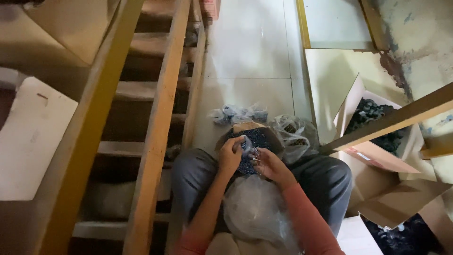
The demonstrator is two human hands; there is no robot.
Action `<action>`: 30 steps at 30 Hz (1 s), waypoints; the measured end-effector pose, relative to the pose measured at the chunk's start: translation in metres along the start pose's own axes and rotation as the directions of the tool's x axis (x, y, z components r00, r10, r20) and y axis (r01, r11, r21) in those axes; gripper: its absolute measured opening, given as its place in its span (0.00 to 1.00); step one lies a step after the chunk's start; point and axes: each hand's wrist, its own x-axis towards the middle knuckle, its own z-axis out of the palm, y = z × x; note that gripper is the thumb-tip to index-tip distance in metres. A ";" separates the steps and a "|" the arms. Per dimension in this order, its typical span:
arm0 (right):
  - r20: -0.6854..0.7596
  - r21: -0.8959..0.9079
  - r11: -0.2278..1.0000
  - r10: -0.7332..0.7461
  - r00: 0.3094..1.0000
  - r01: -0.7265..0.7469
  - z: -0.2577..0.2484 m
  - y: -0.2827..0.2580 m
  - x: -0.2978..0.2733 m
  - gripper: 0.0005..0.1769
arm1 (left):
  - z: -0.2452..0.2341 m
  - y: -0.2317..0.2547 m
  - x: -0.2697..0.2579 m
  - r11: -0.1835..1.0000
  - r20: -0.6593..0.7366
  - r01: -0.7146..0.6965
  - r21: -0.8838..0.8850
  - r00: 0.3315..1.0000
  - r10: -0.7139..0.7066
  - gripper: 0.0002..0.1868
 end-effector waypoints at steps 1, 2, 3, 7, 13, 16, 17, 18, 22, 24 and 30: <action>0.001 0.003 1.000 -0.003 1.000 0.003 0.004 -0.002 0.001 0.16 | -0.001 0.001 0.000 1.000 0.003 -0.002 0.003 1.000 0.002 0.18; -0.066 -0.077 0.995 -0.063 0.996 0.058 0.008 -0.004 0.002 0.14 | -0.002 0.002 -0.001 1.000 0.012 0.007 0.001 1.000 -0.007 0.18; -0.126 -0.161 0.981 -0.127 0.984 0.106 0.013 -0.006 0.003 0.14 | -0.003 0.004 -0.001 1.000 0.019 0.015 0.000 1.000 -0.015 0.18; -0.163 -0.275 0.930 -0.296 0.941 0.245 0.020 -0.013 0.001 0.17 | -0.003 0.007 -0.001 1.000 0.043 -0.007 -0.006 0.999 0.007 0.19; -0.076 -0.710 0.654 -0.441 0.894 0.262 0.080 -0.040 -0.029 0.17 | -0.006 0.016 -0.002 1.000 0.048 0.005 -0.017 0.999 -0.004 0.19; -0.038 -0.863 0.437 -0.557 0.830 0.254 0.081 -0.031 -0.020 0.14 | -0.005 0.010 0.000 1.000 0.046 -0.007 -0.007 0.999 0.007 0.20; -0.026 -0.899 0.369 -0.585 0.811 0.237 0.077 -0.028 -0.014 0.15 | -0.005 0.013 -0.002 1.000 0.040 -0.023 -0.013 0.999 0.024 0.20; -0.012 -0.929 0.299 -0.611 0.792 0.216 0.074 -0.025 -0.009 0.16 | -0.005 0.016 -0.003 0.999 0.035 -0.040 -0.019 0.999 0.041 0.20; -0.007 -0.970 0.197 -0.617 0.787 0.146 0.085 -0.017 -0.004 0.15 | -0.005 0.014 -0.001 0.999 0.044 -0.038 -0.035 0.998 0.040 0.18; -0.036 -0.947 0.262 -0.662 0.748 0.187 0.104 -0.020 -0.013 0.13 | -0.004 0.021 0.001 0.999 0.036 -0.037 0.018 0.999 0.036 0.17; -0.018 -0.938 0.241 -0.750 0.661 0.248 0.116 -0.026 -0.018 0.11 | -0.002 0.013 0.002 0.999 0.018 0.009 0.037 1.000 -0.010 0.18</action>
